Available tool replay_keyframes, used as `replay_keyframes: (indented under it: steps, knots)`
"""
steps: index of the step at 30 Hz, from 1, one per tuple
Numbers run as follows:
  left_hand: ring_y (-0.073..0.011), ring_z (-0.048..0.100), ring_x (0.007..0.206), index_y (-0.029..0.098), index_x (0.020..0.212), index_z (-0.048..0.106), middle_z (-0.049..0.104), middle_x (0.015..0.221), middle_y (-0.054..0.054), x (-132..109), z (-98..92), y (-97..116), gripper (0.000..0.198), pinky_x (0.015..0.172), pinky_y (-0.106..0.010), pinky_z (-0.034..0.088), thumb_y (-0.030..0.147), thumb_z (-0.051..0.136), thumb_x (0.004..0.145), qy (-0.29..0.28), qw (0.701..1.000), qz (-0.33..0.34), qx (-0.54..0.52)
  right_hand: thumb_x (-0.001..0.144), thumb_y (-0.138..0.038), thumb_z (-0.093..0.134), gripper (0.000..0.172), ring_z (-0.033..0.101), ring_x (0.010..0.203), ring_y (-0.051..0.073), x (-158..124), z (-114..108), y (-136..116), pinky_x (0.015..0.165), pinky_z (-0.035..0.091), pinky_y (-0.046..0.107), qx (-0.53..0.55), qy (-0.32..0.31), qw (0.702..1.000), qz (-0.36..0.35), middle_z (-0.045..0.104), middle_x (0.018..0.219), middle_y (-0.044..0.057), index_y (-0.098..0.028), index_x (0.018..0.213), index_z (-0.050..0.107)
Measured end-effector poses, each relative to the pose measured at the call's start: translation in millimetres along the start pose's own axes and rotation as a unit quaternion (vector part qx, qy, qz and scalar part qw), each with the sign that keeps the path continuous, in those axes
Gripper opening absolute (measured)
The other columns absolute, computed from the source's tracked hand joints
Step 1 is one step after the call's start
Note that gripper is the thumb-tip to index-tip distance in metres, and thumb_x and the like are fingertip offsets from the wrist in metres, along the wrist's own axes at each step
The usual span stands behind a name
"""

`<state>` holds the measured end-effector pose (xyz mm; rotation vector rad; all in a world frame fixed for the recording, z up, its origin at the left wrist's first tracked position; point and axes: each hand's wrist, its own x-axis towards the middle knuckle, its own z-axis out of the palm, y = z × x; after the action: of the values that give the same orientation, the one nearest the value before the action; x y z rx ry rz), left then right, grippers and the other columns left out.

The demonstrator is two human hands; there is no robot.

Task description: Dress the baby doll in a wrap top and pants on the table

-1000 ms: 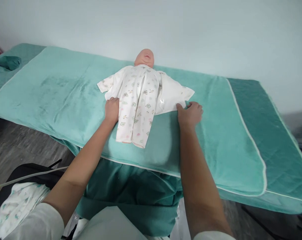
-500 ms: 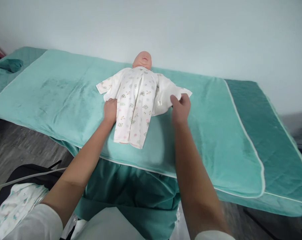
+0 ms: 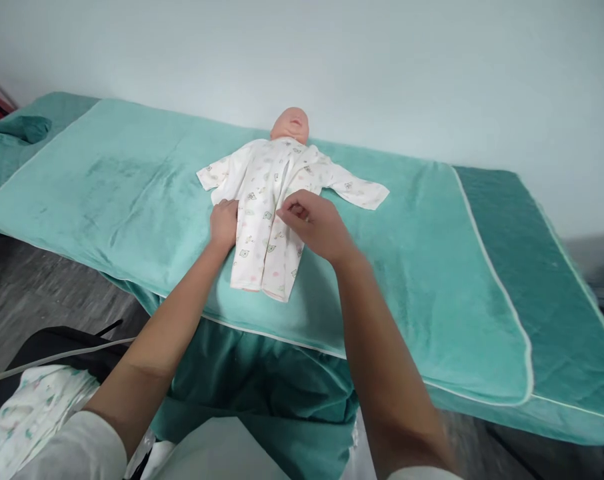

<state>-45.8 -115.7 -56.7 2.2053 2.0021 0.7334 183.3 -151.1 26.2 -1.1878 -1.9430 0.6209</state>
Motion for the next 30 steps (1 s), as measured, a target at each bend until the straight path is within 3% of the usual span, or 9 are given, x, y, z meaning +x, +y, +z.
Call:
replay_keyframes:
  steps: [4,6,10,14,18,22,25,28,30]
  knots:
    - [-0.0296,0.062,0.097,0.024,0.073,0.058,0.072,0.089,-0.009,0.7,4.8,-6.7,0.027,0.086,-0.041,0.044,0.007,0.048,0.091,0.071,0.993,-0.037,-0.082,0.091,-0.041,0.067,0.016,0.065,0.087,0.020,-14.7,12.3,24.6,0.080,0.054,0.038,-0.033,0.188,0.982,0.017,0.069,0.096,0.003,-0.026,0.095,0.064]
    - [-0.0285,0.060,0.098,0.024,0.075,0.056,0.071,0.090,-0.008,0.4,5.8,-9.6,0.027,0.090,-0.041,0.045,0.003,0.046,0.087,0.120,0.982,-0.070,-0.130,0.088,-0.044,0.070,0.024,0.065,0.095,0.022,-25.7,18.0,37.8,0.084,0.055,0.041,-0.052,0.228,0.972,0.031,0.068,0.106,0.005,-0.026,0.103,0.063]
    - [-0.0283,0.059,0.104,0.024,0.080,0.055,0.068,0.096,-0.007,-0.6,5.7,-12.3,0.023,0.096,-0.042,0.045,0.002,0.050,0.082,0.184,0.957,-0.133,-0.180,0.082,-0.044,0.077,0.038,0.066,0.102,0.023,-48.3,27.6,61.5,0.084,0.056,0.040,-0.019,0.208,0.976,0.063,0.066,0.111,0.005,-0.026,0.112,0.063]
    - [-0.0297,0.058,0.108,0.024,0.081,0.055,0.066,0.101,-0.008,-0.7,5.2,-12.4,0.023,0.099,-0.044,0.045,0.002,0.050,0.080,0.193,0.951,-0.148,-0.190,0.086,-0.038,0.071,0.021,0.067,0.091,0.021,-58.7,31.3,74.0,0.079,0.057,0.037,-0.008,0.205,0.976,0.070,0.066,0.096,0.003,-0.025,0.102,0.066]
    - [-0.0306,0.058,0.109,0.024,0.082,0.054,0.066,0.102,-0.009,-0.3,4.4,-12.4,0.023,0.101,-0.045,0.044,0.002,0.049,0.080,0.189,0.952,-0.149,-0.192,0.083,-0.029,0.066,0.007,0.063,0.082,0.019,-60.3,29.3,74.2,0.076,0.054,0.036,-0.023,0.192,0.979,0.065,0.065,0.087,0.001,-0.025,0.088,0.064]
    - [-0.0303,0.058,0.111,0.024,0.082,0.053,0.066,0.102,-0.009,-0.2,4.2,-12.8,0.022,0.103,-0.045,0.045,0.002,0.048,0.081,0.183,0.951,-0.151,-0.198,0.080,-0.025,0.062,0.005,0.061,0.075,0.018,-59.8,26.8,69.3,0.074,0.050,0.035,-0.003,0.144,0.986,0.083,0.066,0.080,0.000,-0.024,0.084,0.066]
    - [-0.0301,0.059,0.113,0.024,0.083,0.054,0.067,0.104,-0.009,-0.5,4.5,-13.4,0.023,0.105,-0.045,0.045,0.002,0.048,0.082,0.184,0.952,-0.148,-0.196,0.088,-0.035,0.060,0.017,0.062,0.075,0.018,-51.4,26.0,67.3,0.075,0.050,0.035,0.018,0.194,0.974,0.117,0.066,0.076,0.000,-0.023,0.078,0.066]
    - [-0.0294,0.061,0.115,0.023,0.089,0.056,0.067,0.111,-0.010,-0.6,3.9,-13.2,0.025,0.106,-0.043,0.046,0.001,0.048,0.081,0.190,0.950,-0.153,-0.193,0.093,-0.044,0.059,0.023,0.068,0.094,0.022,-29.2,25.6,68.4,0.086,0.055,0.039,0.014,0.269,0.957,0.105,0.074,0.096,0.005,-0.023,0.091,0.071]
    - [-0.0286,0.062,0.117,0.023,0.093,0.057,0.067,0.116,-0.011,-0.3,2.6,-11.8,0.027,0.107,-0.042,0.047,0.001,0.048,0.081,0.185,0.951,-0.161,-0.189,0.094,-0.047,0.059,0.030,0.067,0.116,0.026,-6.6,25.1,69.4,0.101,0.054,0.046,0.012,0.265,0.960,0.088,0.074,0.121,0.009,-0.024,0.108,0.072]
